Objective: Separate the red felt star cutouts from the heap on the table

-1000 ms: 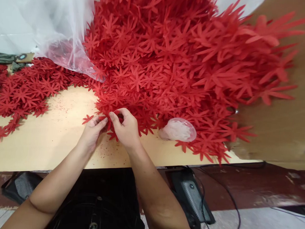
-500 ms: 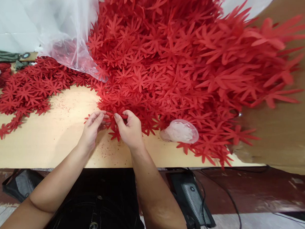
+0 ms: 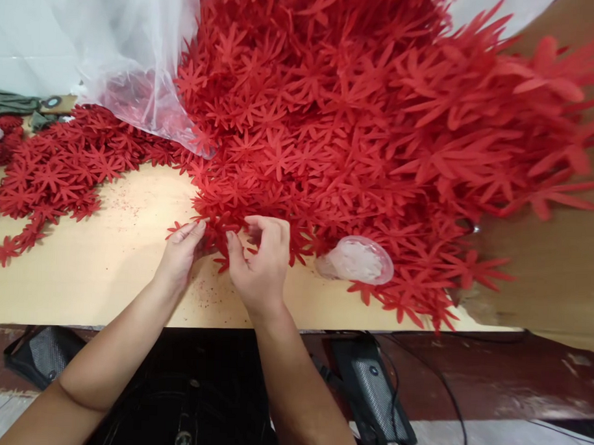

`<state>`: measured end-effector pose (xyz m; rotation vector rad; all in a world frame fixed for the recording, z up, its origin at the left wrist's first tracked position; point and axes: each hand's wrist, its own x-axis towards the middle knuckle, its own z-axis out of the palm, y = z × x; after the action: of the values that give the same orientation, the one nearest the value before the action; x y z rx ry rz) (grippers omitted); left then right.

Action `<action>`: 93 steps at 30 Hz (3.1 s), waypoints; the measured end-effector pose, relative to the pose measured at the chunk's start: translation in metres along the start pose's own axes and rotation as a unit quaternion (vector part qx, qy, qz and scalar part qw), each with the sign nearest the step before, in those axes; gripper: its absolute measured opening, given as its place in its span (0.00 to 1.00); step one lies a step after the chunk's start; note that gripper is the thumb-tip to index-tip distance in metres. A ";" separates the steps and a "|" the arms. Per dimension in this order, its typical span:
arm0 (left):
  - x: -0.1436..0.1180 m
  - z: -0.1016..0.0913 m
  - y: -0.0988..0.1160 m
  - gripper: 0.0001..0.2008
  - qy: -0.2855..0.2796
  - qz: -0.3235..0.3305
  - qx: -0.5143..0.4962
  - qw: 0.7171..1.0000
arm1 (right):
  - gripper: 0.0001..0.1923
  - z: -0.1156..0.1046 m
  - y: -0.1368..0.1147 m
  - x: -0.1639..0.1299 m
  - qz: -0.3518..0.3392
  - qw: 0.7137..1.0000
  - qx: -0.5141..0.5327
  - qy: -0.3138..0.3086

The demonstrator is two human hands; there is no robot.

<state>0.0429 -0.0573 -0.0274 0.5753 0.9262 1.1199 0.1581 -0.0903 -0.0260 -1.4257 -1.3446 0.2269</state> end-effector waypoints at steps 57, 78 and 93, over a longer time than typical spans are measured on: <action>-0.008 -0.003 0.006 0.20 -0.016 0.005 -0.016 1.000 | 0.22 0.012 0.003 0.009 0.179 0.929 0.253 -0.204; -0.001 -0.003 0.016 0.05 0.057 -0.030 -0.082 0.995 | 0.14 -0.022 0.013 0.027 0.225 0.905 0.362 -0.006; -0.001 -0.004 0.018 0.08 0.032 -0.030 -0.070 0.997 | 0.15 -0.020 0.012 0.035 -0.031 0.981 -0.091 -0.168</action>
<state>0.0299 -0.0524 -0.0148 0.3967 0.9063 1.1442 0.1912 -0.0706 -0.0097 -1.5418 -1.7184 0.3208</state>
